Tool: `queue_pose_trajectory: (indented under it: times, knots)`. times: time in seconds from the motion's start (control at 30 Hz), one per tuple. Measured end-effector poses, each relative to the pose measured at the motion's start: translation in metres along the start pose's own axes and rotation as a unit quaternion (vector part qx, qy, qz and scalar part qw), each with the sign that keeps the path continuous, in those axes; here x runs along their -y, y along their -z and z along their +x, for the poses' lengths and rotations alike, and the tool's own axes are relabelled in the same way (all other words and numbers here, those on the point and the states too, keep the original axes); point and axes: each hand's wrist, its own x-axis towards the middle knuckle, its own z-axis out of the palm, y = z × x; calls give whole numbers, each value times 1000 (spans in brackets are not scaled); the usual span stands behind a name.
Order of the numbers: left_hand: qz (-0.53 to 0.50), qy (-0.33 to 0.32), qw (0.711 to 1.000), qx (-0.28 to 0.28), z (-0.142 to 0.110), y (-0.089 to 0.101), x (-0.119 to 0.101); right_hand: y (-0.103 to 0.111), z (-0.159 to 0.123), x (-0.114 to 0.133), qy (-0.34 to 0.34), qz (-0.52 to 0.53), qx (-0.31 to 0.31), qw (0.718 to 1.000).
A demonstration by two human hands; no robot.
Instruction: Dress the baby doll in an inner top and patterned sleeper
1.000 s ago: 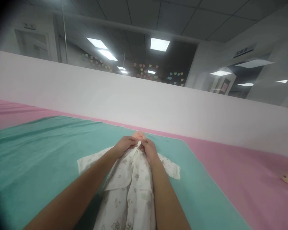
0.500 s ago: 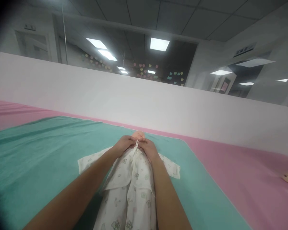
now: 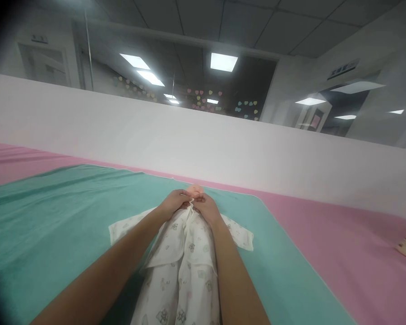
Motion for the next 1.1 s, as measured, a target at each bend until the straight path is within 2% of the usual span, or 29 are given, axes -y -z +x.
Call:
queue_pose_trajectory:
  times: [0.3, 0.67, 0.8, 0.93, 1.1]
  knots:
    - [-28, 10, 1000, 6, 4, 2, 2, -2, 0, 2, -20, -9, -35, 999]
    - [-8, -5, 1000, 12, 1, 2, 1, -3, 3, 0, -18, -39, -59, 997]
    - [28, -23, 999, -12, 0, -2, 2, -6, 1, 2, -2, -64, -64, 996]
    - [91, -34, 994, -51, -3, -7, 2, -10, -5, 5, 23, -124, -99, 987]
    - [172, -53, 980, -80, -6, -5, 8, -17, -32, 14, 59, -200, -130, 969]
